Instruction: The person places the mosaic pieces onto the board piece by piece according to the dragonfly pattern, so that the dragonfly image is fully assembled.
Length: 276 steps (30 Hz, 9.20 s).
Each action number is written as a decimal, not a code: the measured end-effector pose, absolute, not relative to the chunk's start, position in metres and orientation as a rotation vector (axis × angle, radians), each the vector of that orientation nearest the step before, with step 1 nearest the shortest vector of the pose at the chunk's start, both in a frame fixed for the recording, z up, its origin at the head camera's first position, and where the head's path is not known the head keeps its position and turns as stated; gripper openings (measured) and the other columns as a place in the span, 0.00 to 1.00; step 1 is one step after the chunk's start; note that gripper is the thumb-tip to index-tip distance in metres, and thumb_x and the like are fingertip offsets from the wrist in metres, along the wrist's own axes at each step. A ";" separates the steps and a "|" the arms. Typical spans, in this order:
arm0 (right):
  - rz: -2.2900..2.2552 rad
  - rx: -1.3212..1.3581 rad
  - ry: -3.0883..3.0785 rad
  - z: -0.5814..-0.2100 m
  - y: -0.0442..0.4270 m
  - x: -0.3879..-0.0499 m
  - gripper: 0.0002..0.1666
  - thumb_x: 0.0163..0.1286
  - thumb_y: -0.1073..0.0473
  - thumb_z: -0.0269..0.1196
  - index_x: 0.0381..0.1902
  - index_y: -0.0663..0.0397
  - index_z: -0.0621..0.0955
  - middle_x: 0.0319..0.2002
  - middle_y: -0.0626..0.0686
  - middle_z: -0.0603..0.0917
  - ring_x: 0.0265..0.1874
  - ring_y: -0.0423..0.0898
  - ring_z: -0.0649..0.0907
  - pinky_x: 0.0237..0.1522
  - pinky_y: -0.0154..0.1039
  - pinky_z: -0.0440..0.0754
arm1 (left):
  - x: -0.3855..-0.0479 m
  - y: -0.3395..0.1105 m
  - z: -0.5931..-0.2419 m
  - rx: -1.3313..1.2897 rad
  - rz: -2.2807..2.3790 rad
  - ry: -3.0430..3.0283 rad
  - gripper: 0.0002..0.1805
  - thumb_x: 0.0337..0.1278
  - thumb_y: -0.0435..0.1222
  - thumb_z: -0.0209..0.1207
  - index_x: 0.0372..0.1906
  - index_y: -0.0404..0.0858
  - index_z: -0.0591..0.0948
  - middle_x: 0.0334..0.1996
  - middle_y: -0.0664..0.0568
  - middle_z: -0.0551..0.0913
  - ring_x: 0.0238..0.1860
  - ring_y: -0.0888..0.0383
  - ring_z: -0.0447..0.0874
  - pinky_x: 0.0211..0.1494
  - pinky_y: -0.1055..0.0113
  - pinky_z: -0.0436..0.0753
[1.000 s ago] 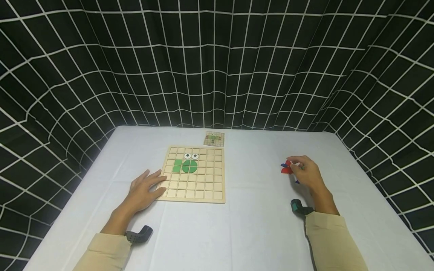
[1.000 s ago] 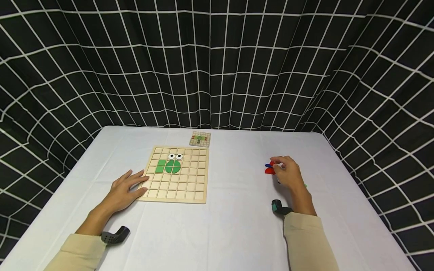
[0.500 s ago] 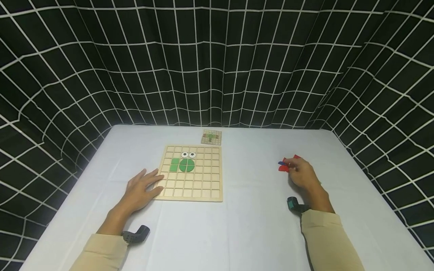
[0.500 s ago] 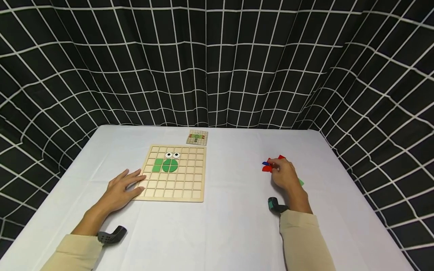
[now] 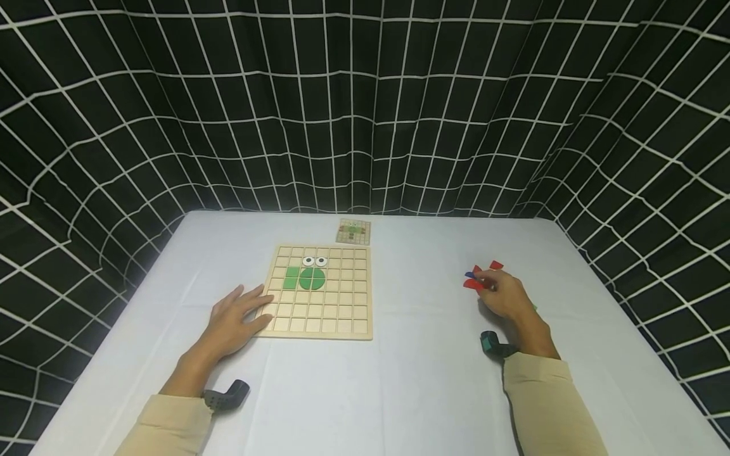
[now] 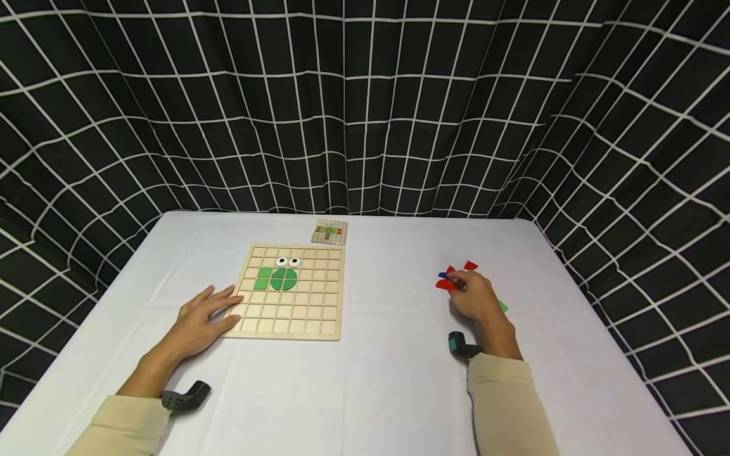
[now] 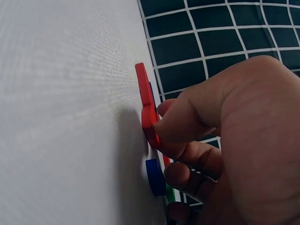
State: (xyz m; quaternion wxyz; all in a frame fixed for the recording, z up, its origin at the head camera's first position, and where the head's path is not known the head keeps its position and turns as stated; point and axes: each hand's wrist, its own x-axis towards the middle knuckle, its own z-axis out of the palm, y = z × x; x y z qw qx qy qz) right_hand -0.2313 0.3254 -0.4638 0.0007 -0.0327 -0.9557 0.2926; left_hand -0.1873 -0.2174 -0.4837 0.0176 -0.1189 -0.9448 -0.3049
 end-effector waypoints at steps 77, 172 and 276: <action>1.123 0.782 -2.131 -0.340 0.125 -0.220 0.14 0.57 0.64 0.72 0.41 0.62 0.85 0.38 0.52 0.86 0.35 0.48 0.79 0.35 0.45 0.79 | -0.191 -0.219 -0.488 -0.346 -0.949 -2.936 0.24 0.60 0.44 0.62 0.61 0.41 0.78 0.70 0.43 0.64 0.72 0.36 0.44 0.69 0.37 0.40; 1.254 1.003 -2.283 -0.348 0.126 -0.222 0.14 0.59 0.64 0.69 0.45 0.56 0.85 0.38 0.46 0.80 0.33 0.47 0.74 0.33 0.45 0.75 | -0.190 -0.216 -0.487 -0.297 -0.963 -2.925 0.23 0.56 0.43 0.66 0.56 0.40 0.81 0.68 0.44 0.67 0.72 0.38 0.47 0.69 0.38 0.42; 1.026 0.128 -2.782 -0.426 0.318 -0.224 0.16 0.64 0.54 0.68 0.44 0.57 0.80 0.35 0.55 0.79 0.34 0.50 0.74 0.27 0.41 0.76 | -0.189 -0.217 -0.488 -0.284 -0.978 -2.924 0.24 0.56 0.45 0.66 0.57 0.40 0.80 0.69 0.44 0.66 0.72 0.38 0.47 0.69 0.37 0.42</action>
